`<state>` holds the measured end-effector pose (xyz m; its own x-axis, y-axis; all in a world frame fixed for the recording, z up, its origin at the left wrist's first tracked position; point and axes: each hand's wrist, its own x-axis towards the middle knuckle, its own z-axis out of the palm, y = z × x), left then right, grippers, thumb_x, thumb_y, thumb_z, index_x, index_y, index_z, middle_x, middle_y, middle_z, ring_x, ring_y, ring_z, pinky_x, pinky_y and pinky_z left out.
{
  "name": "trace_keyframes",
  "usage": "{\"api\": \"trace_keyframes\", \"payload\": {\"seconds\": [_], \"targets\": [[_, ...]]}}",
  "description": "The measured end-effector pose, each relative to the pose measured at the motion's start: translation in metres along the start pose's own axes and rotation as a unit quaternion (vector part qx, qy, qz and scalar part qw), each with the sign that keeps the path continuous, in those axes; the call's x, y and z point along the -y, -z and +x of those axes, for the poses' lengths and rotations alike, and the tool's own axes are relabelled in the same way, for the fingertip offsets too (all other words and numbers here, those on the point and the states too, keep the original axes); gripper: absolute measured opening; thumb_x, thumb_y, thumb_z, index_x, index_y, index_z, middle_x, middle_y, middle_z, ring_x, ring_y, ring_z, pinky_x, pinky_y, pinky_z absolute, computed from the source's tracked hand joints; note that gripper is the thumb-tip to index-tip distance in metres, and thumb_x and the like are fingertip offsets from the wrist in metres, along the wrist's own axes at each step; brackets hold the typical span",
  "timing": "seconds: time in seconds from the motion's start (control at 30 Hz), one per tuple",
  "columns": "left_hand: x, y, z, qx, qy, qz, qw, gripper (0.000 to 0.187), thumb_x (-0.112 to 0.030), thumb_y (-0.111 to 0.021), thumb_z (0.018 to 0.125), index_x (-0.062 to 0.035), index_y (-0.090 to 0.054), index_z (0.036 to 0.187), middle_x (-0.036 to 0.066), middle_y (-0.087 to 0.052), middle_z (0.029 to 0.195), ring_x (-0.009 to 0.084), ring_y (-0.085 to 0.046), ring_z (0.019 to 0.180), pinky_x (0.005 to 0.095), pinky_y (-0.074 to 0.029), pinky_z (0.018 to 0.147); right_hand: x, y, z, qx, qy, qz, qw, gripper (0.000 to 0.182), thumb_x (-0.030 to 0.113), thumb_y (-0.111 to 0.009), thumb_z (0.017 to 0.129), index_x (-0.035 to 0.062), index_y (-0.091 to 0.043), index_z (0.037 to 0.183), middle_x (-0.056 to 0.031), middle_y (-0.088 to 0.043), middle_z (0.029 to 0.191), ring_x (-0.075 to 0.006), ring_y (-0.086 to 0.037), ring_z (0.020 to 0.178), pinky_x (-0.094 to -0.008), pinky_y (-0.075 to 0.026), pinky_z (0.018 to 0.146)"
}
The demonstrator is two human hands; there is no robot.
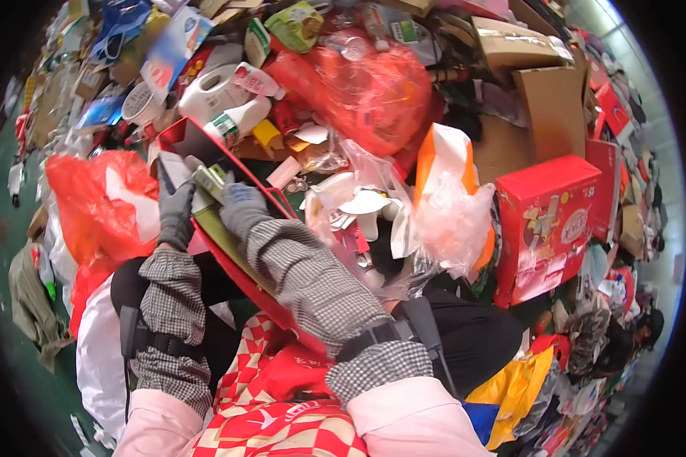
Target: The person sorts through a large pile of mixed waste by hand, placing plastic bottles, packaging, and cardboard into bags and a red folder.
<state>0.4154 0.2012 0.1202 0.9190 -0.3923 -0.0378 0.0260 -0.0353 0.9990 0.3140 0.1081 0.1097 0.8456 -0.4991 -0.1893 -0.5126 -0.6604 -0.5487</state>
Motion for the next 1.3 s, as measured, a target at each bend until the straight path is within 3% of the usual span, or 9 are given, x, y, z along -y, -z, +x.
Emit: {"api": "trace_keyframes", "payload": {"seconds": [0.27, 0.5, 0.6, 0.7, 0.87, 0.93, 1.07, 1.2, 1.3], "targets": [[-0.016, -0.019, -0.013, 0.017, -0.076, 0.063, 0.995, 0.065, 0.010, -0.036, 0.070, -0.0099, -0.041, 0.132, 0.000, -0.047, 0.129, 0.0037, -0.046, 0.062, 0.0174, -0.038, 0.052, -0.012, -0.062, 0.061, 0.105, -0.123, -0.058, 0.985, 0.064, 0.018, -0.054, 0.080, 0.0047, -0.027, 0.136, -0.0185, -0.057, 0.110, -0.0317, -0.062, 0.092, -0.0430, -0.050, 0.076], [-0.014, -0.033, -0.009, -0.010, -0.082, 0.097, 0.992, 0.060, 0.010, -0.037, 0.068, -0.0053, -0.046, 0.125, 0.002, -0.050, 0.125, 0.0051, -0.045, 0.062, 0.0169, -0.037, 0.052, -0.015, -0.037, 0.021, -0.047, -0.146, 0.212, 0.965, 0.087, 0.017, -0.059, 0.066, 0.0059, -0.013, 0.138, -0.0273, -0.015, 0.140, -0.0405, -0.012, 0.132, -0.0521, -0.011, 0.106], [0.001, -0.022, 0.002, 0.004, -0.149, 0.150, 0.977, 0.058, 0.010, -0.038, 0.068, -0.0037, -0.047, 0.124, 0.004, -0.050, 0.125, 0.0086, -0.051, 0.085, 0.0187, -0.040, 0.069, 0.001, 0.020, -0.040, -0.050, -0.036, 0.231, 0.971, 0.091, 0.036, -0.063, 0.069, 0.0039, -0.014, 0.139, -0.0267, -0.016, 0.140, -0.0422, -0.020, 0.129, -0.0460, -0.019, 0.106], [-0.012, -0.027, -0.006, 0.003, -0.108, 0.154, 0.982, 0.057, 0.009, -0.040, 0.069, -0.0037, -0.048, 0.123, 0.007, -0.050, 0.124, 0.0146, -0.046, 0.113, 0.0253, -0.035, 0.092, -0.007, 0.087, -0.103, -0.258, 0.149, 0.306, 0.904, 0.039, 0.008, -0.059, 0.078, 0.0005, -0.050, 0.115, -0.0194, -0.050, 0.118, -0.0302, -0.054, 0.106, -0.0361, -0.044, 0.089], [-0.031, -0.045, -0.018, -0.034, -0.321, 0.352, 0.879, 0.050, 0.007, -0.045, 0.073, -0.0066, -0.050, 0.121, 0.011, -0.052, 0.120, 0.0246, -0.043, 0.118, 0.0342, -0.029, 0.102, -0.192, 0.091, -0.129, -0.319, -0.228, 0.245, 0.887, 0.023, 0.016, -0.051, 0.085, 0.0063, -0.060, 0.104, -0.0097, -0.062, 0.078, -0.0126, -0.060, 0.067, -0.0265, -0.047, 0.061], [-0.030, -0.045, -0.016, -0.003, -0.338, 0.382, 0.860, 0.048, 0.006, -0.047, 0.074, -0.0074, -0.051, 0.120, 0.011, -0.052, 0.120, 0.0269, -0.042, 0.119, 0.0372, -0.026, 0.105, -0.292, 0.037, -0.114, -0.147, -0.326, 0.000, 0.934, 0.038, 0.031, -0.059, 0.073, 0.0065, -0.058, 0.101, -0.0157, -0.062, 0.088, -0.0269, -0.061, 0.084, -0.0372, -0.046, 0.075], [-0.017, -0.028, -0.009, 0.026, -0.299, 0.423, 0.855, 0.045, 0.004, -0.048, 0.074, -0.0071, -0.053, 0.118, 0.008, -0.054, 0.118, 0.0258, -0.044, 0.116, 0.0401, -0.022, 0.107, -0.382, -0.023, -0.087, -0.215, -0.291, -0.325, 0.873, 0.058, 0.036, -0.062, 0.068, 0.0063, -0.050, 0.115, -0.0157, -0.054, 0.115, -0.0253, -0.052, 0.108, -0.0374, -0.042, 0.090], [-0.015, -0.021, -0.004, 0.034, -0.272, 0.431, 0.860, 0.042, 0.003, -0.048, 0.074, -0.0055, -0.054, 0.115, 0.007, -0.057, 0.116, 0.0239, -0.047, 0.112, 0.0381, -0.023, 0.106, -0.351, 0.042, -0.100, -0.034, -0.380, -0.073, 0.921, 0.074, 0.027, -0.075, 0.061, 0.0120, -0.044, 0.127, -0.0085, -0.050, 0.126, -0.0220, -0.051, 0.112, -0.0334, -0.041, 0.094], [-0.014, -0.022, -0.004, 0.035, -0.251, 0.395, 0.883, 0.041, 0.003, -0.048, 0.073, -0.0053, -0.055, 0.113, 0.007, -0.057, 0.115, 0.0245, -0.048, 0.111, 0.0372, -0.025, 0.105, -0.373, 0.050, -0.121, -0.031, -0.195, 0.190, 0.962, 0.070, 0.023, -0.078, 0.059, 0.0127, -0.049, 0.121, -0.0070, -0.057, 0.116, -0.0220, -0.056, 0.103, -0.0322, -0.042, 0.092]]}}
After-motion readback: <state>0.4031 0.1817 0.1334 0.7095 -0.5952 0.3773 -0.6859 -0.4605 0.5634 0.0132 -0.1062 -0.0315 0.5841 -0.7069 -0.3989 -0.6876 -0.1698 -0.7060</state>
